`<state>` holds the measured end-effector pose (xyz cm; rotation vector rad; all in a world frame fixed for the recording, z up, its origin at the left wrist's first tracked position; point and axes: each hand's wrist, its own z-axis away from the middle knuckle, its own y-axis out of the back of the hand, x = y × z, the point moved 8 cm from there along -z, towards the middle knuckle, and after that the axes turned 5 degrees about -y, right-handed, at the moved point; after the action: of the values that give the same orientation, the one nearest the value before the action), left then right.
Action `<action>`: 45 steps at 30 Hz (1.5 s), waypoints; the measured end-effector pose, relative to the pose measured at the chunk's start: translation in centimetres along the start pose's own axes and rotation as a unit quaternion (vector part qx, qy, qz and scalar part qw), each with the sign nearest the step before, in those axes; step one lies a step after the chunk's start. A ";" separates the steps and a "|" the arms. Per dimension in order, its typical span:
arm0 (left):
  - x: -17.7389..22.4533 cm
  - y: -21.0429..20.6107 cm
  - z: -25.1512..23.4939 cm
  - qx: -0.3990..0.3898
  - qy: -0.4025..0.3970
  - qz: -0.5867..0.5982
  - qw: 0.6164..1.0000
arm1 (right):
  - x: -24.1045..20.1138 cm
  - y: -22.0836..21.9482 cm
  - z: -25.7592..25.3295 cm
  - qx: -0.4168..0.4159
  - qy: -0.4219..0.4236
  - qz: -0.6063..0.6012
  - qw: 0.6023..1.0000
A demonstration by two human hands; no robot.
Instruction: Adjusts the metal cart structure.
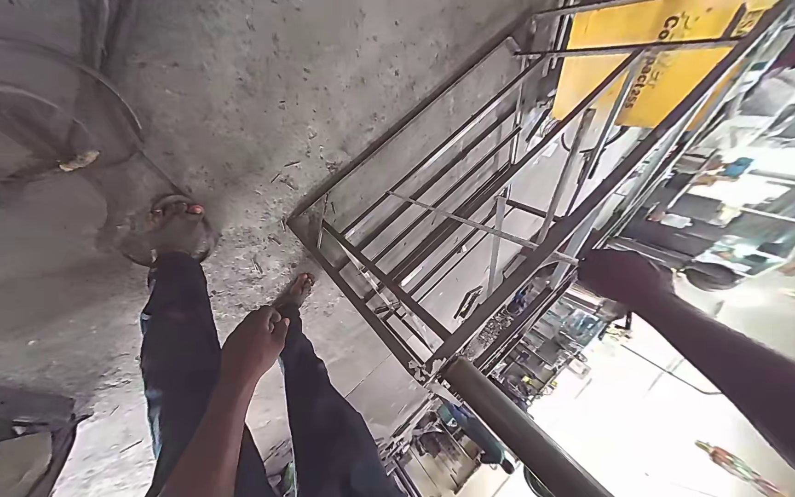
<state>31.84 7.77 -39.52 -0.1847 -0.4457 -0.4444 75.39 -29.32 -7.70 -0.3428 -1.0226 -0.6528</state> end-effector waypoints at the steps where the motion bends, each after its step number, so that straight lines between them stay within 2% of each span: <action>1: 0.0 0.0 -0.1 0.004 -0.003 0.002 1.000 | 0.2 -0.2 -0.2 -0.003 -0.004 -0.007 1.000; 11: 0.2 -0.2 -0.6 0.003 -0.008 -0.009 1.000 | 1.1 -2.4 -0.5 -0.058 -0.048 -0.025 0.997; 36: 0.1 0.6 -0.5 -0.004 -0.005 -0.023 1.000 | 1.7 -4.7 -1.8 -0.074 -0.044 -0.057 0.995; 40: 0.1 0.8 -0.4 0.005 -0.020 -0.017 1.000 | 1.1 -5.1 -2.6 -0.075 -0.030 -0.079 0.994; 45: -0.7 1.1 0.0 0.028 -0.016 -0.004 0.999 | -1.6 -5.6 -4.2 -0.069 -0.014 -0.091 0.993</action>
<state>31.77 8.96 -39.90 -0.1360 -0.4903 -0.4361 73.99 -35.39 -11.33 -0.3824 -1.0451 -0.8892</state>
